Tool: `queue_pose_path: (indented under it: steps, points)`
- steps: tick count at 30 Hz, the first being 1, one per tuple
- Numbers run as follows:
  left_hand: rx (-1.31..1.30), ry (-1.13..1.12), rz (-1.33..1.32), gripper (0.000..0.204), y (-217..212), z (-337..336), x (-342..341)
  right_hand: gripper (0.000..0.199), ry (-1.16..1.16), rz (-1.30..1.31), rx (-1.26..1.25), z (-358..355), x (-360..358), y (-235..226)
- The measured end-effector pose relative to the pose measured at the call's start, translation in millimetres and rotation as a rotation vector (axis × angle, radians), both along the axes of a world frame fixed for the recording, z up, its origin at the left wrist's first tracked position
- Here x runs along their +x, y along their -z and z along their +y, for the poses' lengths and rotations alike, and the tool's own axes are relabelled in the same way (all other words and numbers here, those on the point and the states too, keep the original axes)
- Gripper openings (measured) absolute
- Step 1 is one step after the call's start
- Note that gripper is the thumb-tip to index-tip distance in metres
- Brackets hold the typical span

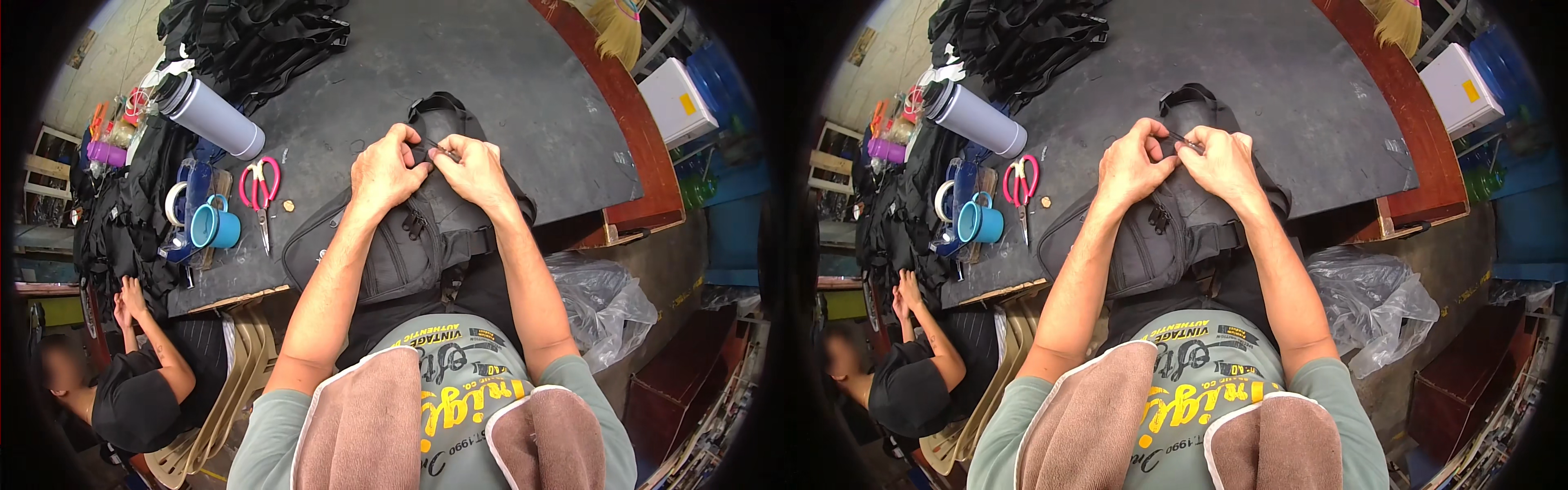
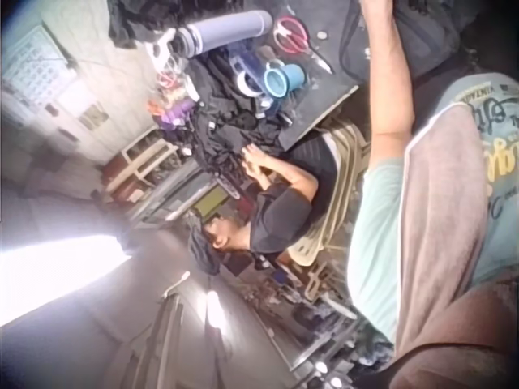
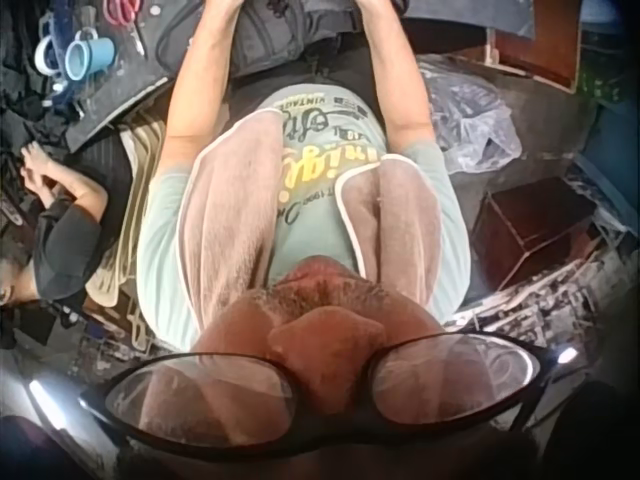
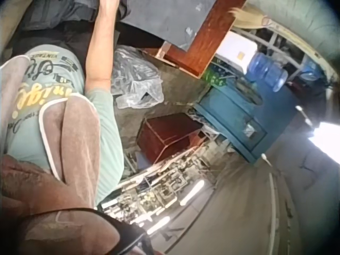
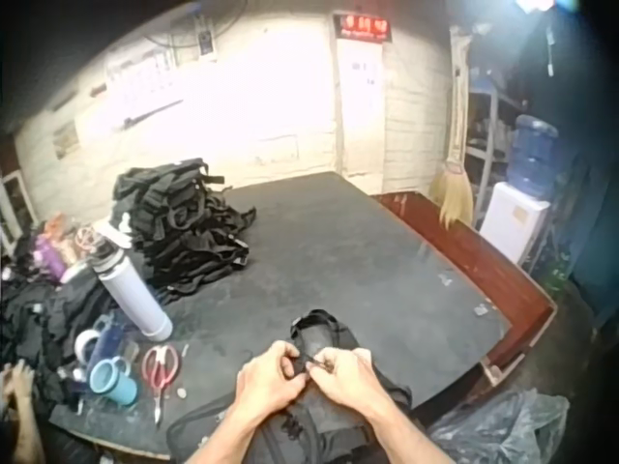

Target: Inspecting and checking the straps and buckles of black shoulder bags.

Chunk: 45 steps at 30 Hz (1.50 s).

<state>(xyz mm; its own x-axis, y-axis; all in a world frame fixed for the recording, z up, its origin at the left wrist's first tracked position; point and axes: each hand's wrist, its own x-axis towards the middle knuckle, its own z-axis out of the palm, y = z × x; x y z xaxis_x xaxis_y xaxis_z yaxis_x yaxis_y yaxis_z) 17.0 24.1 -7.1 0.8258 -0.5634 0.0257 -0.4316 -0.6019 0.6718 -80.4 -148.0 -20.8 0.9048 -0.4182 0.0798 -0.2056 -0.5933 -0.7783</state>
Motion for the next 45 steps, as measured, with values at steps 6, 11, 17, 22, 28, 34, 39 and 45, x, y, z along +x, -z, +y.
queue_pose_path:
  steps: [6, 11, 17, 22, 28, 34, 39, 45]
  points:
    - [-0.079, -0.098, -0.007, 0.023, 7, -3, -3, 0.030, -0.048, -0.158, 0.225, -1, -2, 6]
    - [-0.290, -0.136, 0.110, 0.019, 17, 9, 6, 0.032, 0.037, -0.248, 0.023, 4, -9, 1]
    - [-0.358, -0.046, 0.246, 0.022, 19, 21, 12, 0.032, -0.046, -0.359, -0.254, 8, -15, 2]
    - [-0.360, -0.044, 0.284, 0.021, 18, 22, 12, 0.023, -0.037, -0.400, -0.438, 13, -4, 12]
    - [-0.377, -0.055, 0.290, 0.017, 18, 23, 11, 0.023, -0.024, -0.374, -0.484, 11, -3, 15]
    - [-0.416, -0.030, 0.312, 0.017, 22, 22, 14, 0.024, -0.024, -0.366, -0.550, 10, -1, 16]
    - [-0.427, -0.037, 0.323, 0.017, 23, 22, 16, 0.023, -0.058, -0.315, -0.446, 7, 3, 17]
    - [-0.433, -0.042, 0.343, 0.016, 29, 24, 17, 0.023, -0.080, -0.306, -0.487, 6, 4, 20]
